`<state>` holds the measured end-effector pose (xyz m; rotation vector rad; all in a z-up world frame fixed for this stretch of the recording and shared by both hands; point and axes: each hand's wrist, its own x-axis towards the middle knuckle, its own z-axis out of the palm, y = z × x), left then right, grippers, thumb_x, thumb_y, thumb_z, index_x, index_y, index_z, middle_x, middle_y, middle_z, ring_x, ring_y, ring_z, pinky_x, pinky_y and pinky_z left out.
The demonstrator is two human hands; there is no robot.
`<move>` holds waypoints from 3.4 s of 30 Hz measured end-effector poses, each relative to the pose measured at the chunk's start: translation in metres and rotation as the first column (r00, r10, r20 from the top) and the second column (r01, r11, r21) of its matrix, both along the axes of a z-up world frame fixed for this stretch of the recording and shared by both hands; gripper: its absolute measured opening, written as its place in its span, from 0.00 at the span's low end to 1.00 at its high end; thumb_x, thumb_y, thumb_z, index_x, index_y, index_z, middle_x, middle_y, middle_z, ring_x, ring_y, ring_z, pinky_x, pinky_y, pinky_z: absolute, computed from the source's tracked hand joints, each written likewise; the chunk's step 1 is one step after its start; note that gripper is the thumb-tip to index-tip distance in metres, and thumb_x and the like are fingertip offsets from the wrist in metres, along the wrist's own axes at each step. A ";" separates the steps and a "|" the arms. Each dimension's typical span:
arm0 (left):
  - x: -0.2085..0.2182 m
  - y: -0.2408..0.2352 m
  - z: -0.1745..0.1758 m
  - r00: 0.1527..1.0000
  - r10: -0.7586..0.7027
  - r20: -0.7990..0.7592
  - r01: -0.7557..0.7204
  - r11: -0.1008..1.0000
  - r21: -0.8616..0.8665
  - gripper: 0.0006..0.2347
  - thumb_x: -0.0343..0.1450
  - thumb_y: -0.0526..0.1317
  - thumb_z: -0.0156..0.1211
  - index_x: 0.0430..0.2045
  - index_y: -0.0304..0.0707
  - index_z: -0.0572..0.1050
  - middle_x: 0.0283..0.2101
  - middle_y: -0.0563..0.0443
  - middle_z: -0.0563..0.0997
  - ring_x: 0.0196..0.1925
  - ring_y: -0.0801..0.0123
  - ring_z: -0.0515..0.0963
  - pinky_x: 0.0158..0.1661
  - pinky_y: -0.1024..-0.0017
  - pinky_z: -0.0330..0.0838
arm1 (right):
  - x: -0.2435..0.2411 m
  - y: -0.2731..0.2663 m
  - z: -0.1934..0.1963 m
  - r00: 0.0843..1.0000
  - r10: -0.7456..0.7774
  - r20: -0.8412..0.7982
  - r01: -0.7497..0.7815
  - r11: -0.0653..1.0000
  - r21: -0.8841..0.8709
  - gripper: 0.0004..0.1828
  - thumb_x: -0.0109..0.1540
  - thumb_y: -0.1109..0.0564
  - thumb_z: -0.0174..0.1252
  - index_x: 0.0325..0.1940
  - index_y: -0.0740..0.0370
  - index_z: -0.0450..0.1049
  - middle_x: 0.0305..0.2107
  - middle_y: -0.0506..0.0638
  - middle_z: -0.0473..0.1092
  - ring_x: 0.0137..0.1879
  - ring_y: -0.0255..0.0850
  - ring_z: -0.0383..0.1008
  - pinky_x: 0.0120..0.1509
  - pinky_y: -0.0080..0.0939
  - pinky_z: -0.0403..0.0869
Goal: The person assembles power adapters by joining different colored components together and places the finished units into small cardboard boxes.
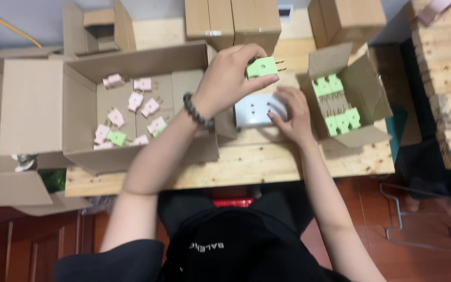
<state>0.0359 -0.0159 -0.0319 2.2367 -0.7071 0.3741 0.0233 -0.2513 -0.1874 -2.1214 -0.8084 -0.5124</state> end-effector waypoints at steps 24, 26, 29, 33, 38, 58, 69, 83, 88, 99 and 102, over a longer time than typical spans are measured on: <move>0.071 -0.110 -0.146 0.954 0.091 -0.285 0.137 0.714 0.687 0.06 0.61 0.32 0.70 0.29 0.30 0.83 0.27 0.36 0.82 0.36 0.42 0.86 0.34 0.49 0.81 | 0.000 -0.010 -0.046 0.939 -0.053 -0.341 0.066 0.997 0.028 0.57 0.48 0.36 0.79 0.73 0.59 0.61 0.70 0.59 0.56 0.76 0.59 0.55 0.81 0.61 0.54; 0.076 -0.119 -0.157 0.957 0.087 -0.276 0.134 0.713 0.688 0.05 0.62 0.32 0.69 0.27 0.30 0.83 0.26 0.36 0.82 0.35 0.43 0.86 0.34 0.49 0.81 | 0.001 -0.011 -0.051 0.925 -0.063 -0.374 0.078 0.997 0.024 0.58 0.48 0.35 0.79 0.74 0.59 0.61 0.71 0.59 0.56 0.76 0.58 0.54 0.81 0.60 0.53; 0.070 -0.128 -0.157 0.952 0.092 -0.294 0.141 0.717 0.682 0.05 0.64 0.32 0.66 0.28 0.31 0.84 0.27 0.38 0.83 0.36 0.46 0.86 0.34 0.49 0.81 | 0.004 -0.013 -0.062 0.921 -0.073 -0.383 0.085 0.996 0.014 0.58 0.48 0.34 0.79 0.73 0.61 0.62 0.70 0.60 0.56 0.76 0.60 0.56 0.81 0.60 0.55; 0.057 -0.130 -0.155 0.964 0.106 -0.242 0.101 0.700 0.707 0.07 0.67 0.31 0.57 0.25 0.34 0.84 0.26 0.41 0.83 0.36 0.49 0.87 0.30 0.49 0.81 | 0.006 -0.016 -0.071 0.932 -0.086 -0.352 0.080 0.996 -0.031 0.50 0.53 0.41 0.75 0.72 0.63 0.63 0.71 0.63 0.53 0.76 0.62 0.53 0.80 0.61 0.55; 0.034 -0.124 -0.127 0.963 0.125 -0.238 0.087 0.693 0.716 0.07 0.69 0.30 0.56 0.28 0.33 0.84 0.26 0.42 0.84 0.36 0.51 0.86 0.28 0.49 0.80 | 0.010 -0.017 -0.079 0.923 -0.091 -0.375 0.092 0.996 -0.014 0.49 0.53 0.38 0.74 0.71 0.62 0.64 0.71 0.61 0.53 0.76 0.61 0.54 0.80 0.62 0.55; 0.062 -0.061 -0.107 0.845 0.095 -0.526 0.316 0.705 0.635 0.21 0.65 0.27 0.50 0.50 0.51 0.78 0.47 0.40 0.79 0.42 0.49 0.82 0.36 0.59 0.75 | -0.002 -0.010 -0.036 0.941 -0.012 -0.338 -0.003 0.999 -0.043 0.40 0.60 0.38 0.65 0.70 0.55 0.61 0.65 0.57 0.58 0.73 0.54 0.56 0.74 0.54 0.58; 0.038 -0.038 -0.088 0.856 0.062 -0.513 0.296 0.754 0.586 0.14 0.68 0.28 0.58 0.43 0.46 0.84 0.44 0.39 0.82 0.41 0.49 0.85 0.44 0.59 0.80 | 0.002 -0.010 -0.038 0.928 -0.027 -0.373 0.030 1.000 0.002 0.45 0.57 0.42 0.72 0.72 0.57 0.62 0.66 0.59 0.58 0.74 0.58 0.57 0.77 0.59 0.57; 0.051 -0.066 -0.115 0.936 -0.032 -0.350 0.288 0.642 0.711 0.05 0.68 0.29 0.59 0.26 0.33 0.84 0.24 0.37 0.82 0.31 0.47 0.86 0.33 0.57 0.81 | -0.001 -0.005 -0.031 0.887 -0.065 -0.456 0.083 0.996 0.020 0.47 0.54 0.43 0.76 0.71 0.59 0.64 0.66 0.59 0.60 0.74 0.61 0.58 0.79 0.62 0.54; 0.050 -0.079 -0.127 0.935 -0.002 -0.354 0.263 0.675 0.690 0.09 0.72 0.33 0.53 0.30 0.31 0.82 0.23 0.41 0.81 0.28 0.51 0.86 0.30 0.57 0.82 | 0.000 -0.005 -0.034 0.880 -0.074 -0.470 0.092 0.996 0.016 0.48 0.54 0.40 0.75 0.71 0.59 0.63 0.67 0.58 0.59 0.75 0.60 0.57 0.80 0.63 0.53; 0.046 -0.069 -0.120 0.956 -0.038 -0.290 0.229 0.716 0.660 0.06 0.68 0.28 0.59 0.30 0.31 0.83 0.28 0.35 0.84 0.35 0.44 0.87 0.36 0.54 0.82 | 0.003 -0.006 -0.036 0.895 -0.090 -0.438 0.100 0.995 0.000 0.49 0.53 0.37 0.75 0.71 0.58 0.64 0.66 0.58 0.60 0.74 0.59 0.58 0.79 0.63 0.55; 0.039 -0.054 -0.111 0.948 -0.003 -0.320 0.213 0.750 0.626 0.04 0.66 0.27 0.62 0.29 0.29 0.83 0.28 0.34 0.84 0.35 0.42 0.86 0.37 0.54 0.83 | -0.001 -0.006 -0.035 0.897 -0.074 -0.436 0.087 0.996 0.011 0.49 0.53 0.38 0.76 0.71 0.58 0.64 0.66 0.58 0.60 0.74 0.60 0.58 0.79 0.63 0.55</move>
